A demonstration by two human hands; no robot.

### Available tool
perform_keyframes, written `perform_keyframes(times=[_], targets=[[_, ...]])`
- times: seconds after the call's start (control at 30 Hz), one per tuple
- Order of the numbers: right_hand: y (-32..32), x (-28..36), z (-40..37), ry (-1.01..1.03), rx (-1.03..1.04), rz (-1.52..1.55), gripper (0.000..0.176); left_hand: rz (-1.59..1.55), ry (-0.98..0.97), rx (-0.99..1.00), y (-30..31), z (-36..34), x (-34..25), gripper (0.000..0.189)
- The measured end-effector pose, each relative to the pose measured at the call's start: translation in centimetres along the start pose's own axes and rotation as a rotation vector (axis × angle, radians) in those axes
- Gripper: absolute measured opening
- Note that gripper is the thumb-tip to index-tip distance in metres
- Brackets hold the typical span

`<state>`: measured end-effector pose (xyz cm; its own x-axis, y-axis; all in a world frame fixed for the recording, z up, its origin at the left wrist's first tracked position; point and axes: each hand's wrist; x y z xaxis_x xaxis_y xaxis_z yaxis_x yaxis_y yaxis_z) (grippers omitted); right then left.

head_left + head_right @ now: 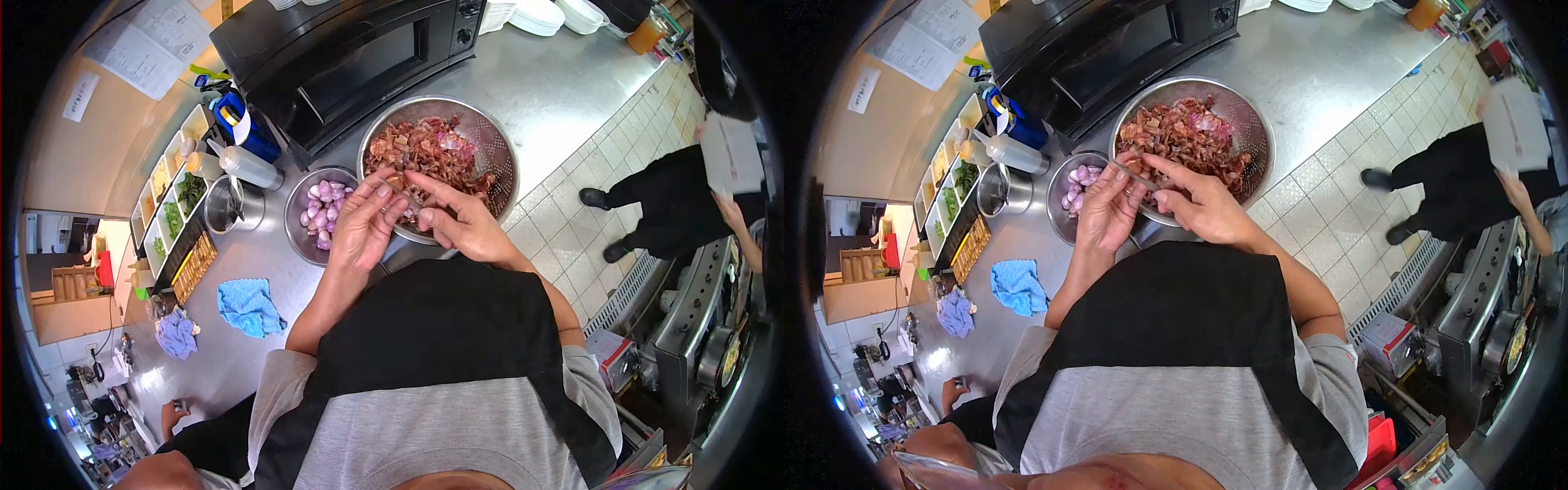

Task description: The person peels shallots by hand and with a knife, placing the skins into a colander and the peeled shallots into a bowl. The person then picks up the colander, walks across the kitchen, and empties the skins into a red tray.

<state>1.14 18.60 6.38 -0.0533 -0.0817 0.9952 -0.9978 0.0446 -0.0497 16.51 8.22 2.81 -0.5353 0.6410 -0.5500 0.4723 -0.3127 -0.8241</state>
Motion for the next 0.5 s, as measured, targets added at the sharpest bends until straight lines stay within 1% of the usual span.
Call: perform_keyframes(times=[0.23,0.3,0.33,0.4,0.47,0.5], targets=[[-0.2,-0.3,0.1,-0.002,-0.022,-0.006,0.049,-0.005,0.028,0.015,0.2,0.1,0.2,0.026],[-0.2,-0.4,0.1,0.003,-0.028,-0.021,0.049,0.068,-0.026,-0.034,-0.3,-0.1,0.3,0.024],[-0.2,-0.5,0.1,0.004,-0.041,-0.001,0.046,0.068,-0.024,-0.033,-0.5,-0.1,0.4,0.024],[-0.5,-0.6,0.2,0.005,-0.052,0.022,0.044,0.162,-0.142,-0.024,-0.7,-0.3,0.7,0.021],[-0.6,-0.8,0.5,0.035,-0.083,0.065,0.038,0.161,-0.162,-0.007,-0.2,-0.3,1.3,0.019],[-0.6,-0.8,0.5,0.035,-0.084,0.065,0.038,0.16,-0.182,0.01,0.0,-0.3,1.5,0.018]])
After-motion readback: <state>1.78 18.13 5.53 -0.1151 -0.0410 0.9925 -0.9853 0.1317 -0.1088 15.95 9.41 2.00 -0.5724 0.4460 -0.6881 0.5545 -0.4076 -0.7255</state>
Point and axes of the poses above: each hand's wrist, its own z-axis towards the middle knuckle, its own y-axis out of the back of the hand, x = y × z, and after that the axes turned 1 degree about -y, right-handed
